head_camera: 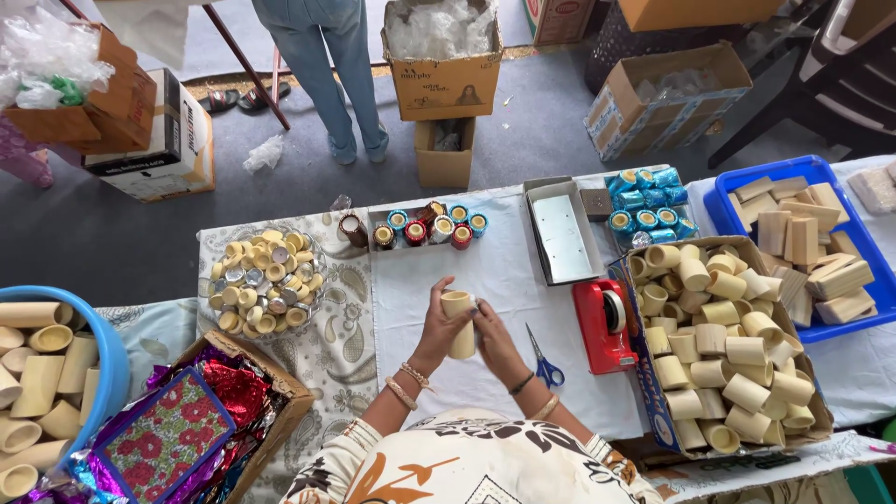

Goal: The person wipes a small cylindrical object with a cloth, then cuts a piece of shiny purple foil using scissors. They wrap the foil around the cylinder, folding and tucking the edges by hand to create a finished wrapped item.

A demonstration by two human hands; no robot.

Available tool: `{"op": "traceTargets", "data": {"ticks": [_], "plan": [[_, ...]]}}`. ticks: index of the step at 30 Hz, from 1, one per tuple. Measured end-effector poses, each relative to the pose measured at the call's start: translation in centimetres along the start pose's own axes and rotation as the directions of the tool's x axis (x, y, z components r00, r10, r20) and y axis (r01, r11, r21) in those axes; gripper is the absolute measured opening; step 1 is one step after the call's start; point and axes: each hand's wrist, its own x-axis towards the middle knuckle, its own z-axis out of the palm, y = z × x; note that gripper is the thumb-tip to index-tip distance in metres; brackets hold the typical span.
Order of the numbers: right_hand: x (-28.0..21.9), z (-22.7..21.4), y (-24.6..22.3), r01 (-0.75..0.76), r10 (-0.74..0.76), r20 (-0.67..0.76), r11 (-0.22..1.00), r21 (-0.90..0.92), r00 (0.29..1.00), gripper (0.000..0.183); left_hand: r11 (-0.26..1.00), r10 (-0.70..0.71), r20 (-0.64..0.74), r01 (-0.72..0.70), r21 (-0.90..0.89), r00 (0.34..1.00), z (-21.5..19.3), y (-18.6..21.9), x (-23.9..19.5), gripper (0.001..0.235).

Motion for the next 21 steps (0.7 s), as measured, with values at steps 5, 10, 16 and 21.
{"op": "traceTargets", "data": {"ticks": [5,10,16,21], "plan": [[-1.7,2.0,-3.4,0.413,-0.446,0.034,0.792,-0.449,0.894,0.035,0.800,0.197,0.125,-0.234,0.553,0.972,-0.2,3.7,-0.1,0.096],[-3.0,6.0,-5.3,0.494,-0.590,0.306,0.184,-0.850,0.747,0.036,0.483,0.210,0.233,-0.308,0.819,0.950,-0.5,4.5,1.0,0.106],[-2.3,6.0,-9.3,0.607,-0.257,0.630,-0.173,-0.776,0.733,0.023,0.581,0.134,0.312,-0.330,0.744,0.940,-2.0,6.7,1.8,0.099],[-3.2,6.6,-8.6,0.696,-0.113,0.848,-0.520,-0.494,0.518,0.028,0.601,-0.216,0.333,-0.144,0.786,0.918,-1.1,10.0,2.2,0.099]]}}
